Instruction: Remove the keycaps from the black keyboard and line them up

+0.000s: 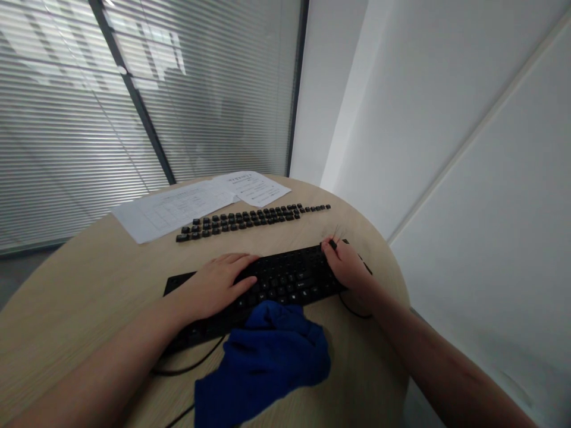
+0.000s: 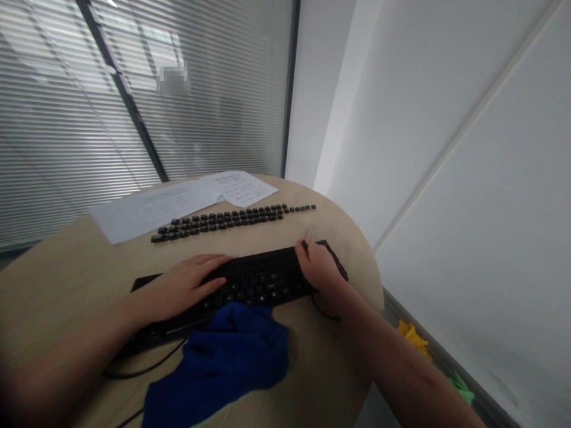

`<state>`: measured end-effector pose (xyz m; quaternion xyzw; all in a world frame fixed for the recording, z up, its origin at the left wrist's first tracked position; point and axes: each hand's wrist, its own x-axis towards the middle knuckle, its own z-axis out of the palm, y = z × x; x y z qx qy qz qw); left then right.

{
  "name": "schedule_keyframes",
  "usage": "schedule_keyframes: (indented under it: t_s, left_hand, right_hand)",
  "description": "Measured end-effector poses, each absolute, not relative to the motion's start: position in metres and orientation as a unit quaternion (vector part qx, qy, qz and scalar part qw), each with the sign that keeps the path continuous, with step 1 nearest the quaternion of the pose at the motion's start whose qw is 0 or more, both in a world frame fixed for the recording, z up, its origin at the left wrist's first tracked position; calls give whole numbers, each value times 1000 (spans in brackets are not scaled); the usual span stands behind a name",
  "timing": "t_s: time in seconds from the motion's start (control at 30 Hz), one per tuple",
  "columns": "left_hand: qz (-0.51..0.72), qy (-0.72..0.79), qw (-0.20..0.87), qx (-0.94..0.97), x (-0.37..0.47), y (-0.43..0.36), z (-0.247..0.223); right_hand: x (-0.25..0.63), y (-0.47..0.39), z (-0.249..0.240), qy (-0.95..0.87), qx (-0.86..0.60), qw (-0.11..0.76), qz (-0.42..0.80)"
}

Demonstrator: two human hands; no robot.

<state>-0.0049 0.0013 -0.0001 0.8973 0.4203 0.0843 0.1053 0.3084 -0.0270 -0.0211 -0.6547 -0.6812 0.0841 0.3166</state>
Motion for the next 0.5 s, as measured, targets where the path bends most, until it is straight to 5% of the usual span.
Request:
schedule_keyframes:
  t_s: [0.2,0.5]
  left_hand:
    - [81,416,105,900,-5,1,-1]
    - [98,415,118,897,-5,1,-2]
  right_hand:
    - [306,-33,-21,-697,-640,315,69]
    - [317,-29,-35,-638,-611,439,167]
